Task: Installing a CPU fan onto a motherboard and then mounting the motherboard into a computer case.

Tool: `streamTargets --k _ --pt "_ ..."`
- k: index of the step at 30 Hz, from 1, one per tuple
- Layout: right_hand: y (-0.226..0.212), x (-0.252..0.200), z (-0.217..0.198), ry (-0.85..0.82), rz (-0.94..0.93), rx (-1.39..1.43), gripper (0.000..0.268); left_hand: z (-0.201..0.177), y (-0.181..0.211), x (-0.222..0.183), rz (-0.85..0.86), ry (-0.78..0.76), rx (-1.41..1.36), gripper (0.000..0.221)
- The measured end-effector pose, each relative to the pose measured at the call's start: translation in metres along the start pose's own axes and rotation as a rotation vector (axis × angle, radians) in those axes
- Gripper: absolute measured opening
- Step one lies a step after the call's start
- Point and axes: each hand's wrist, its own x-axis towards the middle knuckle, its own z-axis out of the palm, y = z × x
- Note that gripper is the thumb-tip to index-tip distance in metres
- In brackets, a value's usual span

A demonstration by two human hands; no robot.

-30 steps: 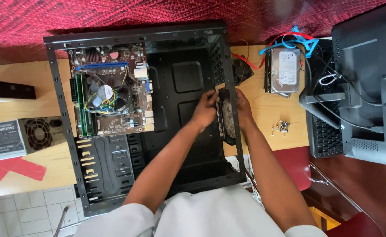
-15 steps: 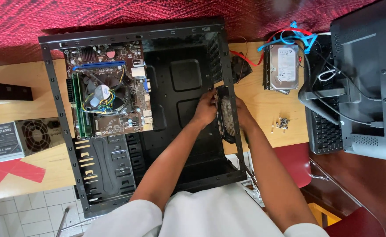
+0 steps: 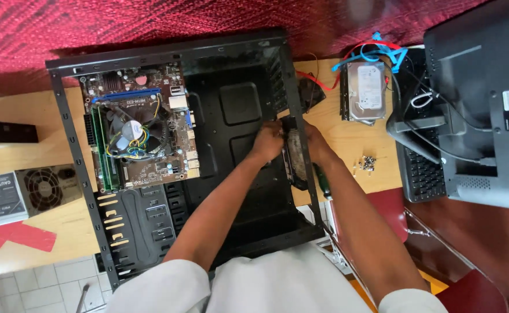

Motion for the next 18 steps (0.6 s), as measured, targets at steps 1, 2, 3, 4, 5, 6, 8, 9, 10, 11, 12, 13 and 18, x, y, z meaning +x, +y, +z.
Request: streamTargets --k 1,2,3,4,5,6,8,9,10,11,12,13,18 --pt "-0.006 -0.007 0.004 0.007 -0.002 0.001 0.056 -0.02 0.049 -0.042 0.003 -0.006 0.003 0.052" --pt "-0.011 -0.011 0.009 0.041 -0.015 0.047 0.056 -0.044 0.104 -0.075 -0.048 0.029 -0.141 0.052" --pt "-0.016 -0.015 0.014 0.076 -0.029 0.093 0.056 -0.071 0.157 -0.109 -0.099 0.063 -0.284 0.053" --pt "-0.024 -0.026 0.02 0.076 -0.03 0.092 0.056 -0.054 0.126 -0.1 -0.098 0.063 -0.285 0.053" --pt "-0.032 -0.037 0.026 0.114 -0.007 -0.003 0.051 -0.037 0.094 -0.091 -0.174 0.074 -0.433 0.051" --pt "-0.04 -0.048 0.034 0.149 0.018 -0.096 0.046 -0.021 0.061 -0.085 -0.254 0.088 -0.58 0.051" --pt "-0.073 -0.073 0.056 0.19 0.119 -0.079 0.047 -0.025 0.053 -0.101 -0.318 0.012 -0.624 0.057" --pt "-0.089 -0.085 0.067 0.235 0.218 -0.064 0.05 -0.028 0.049 -0.109 -0.38 -0.068 -0.667 0.065" --pt "-0.079 -0.09 0.066 0.234 0.217 -0.063 0.05 -0.031 0.058 -0.115 -0.38 -0.067 -0.665 0.065" --pt "-0.069 -0.095 0.063 0.235 0.262 -0.004 0.043 -0.035 0.066 -0.121 -0.357 -0.067 -0.704 0.069" --pt "-0.058 -0.103 0.061 0.239 0.311 0.055 0.038 -0.035 0.073 -0.13 -0.337 -0.07 -0.744 0.073" --pt "-0.054 -0.106 0.057 0.241 0.315 0.056 0.038 -0.038 0.08 -0.132 -0.341 -0.073 -0.744 0.073" --pt "-0.091 -0.105 0.072 0.179 0.326 0.086 0.024 -0.053 0.096 -0.146 -0.346 -0.098 -0.733 0.088"
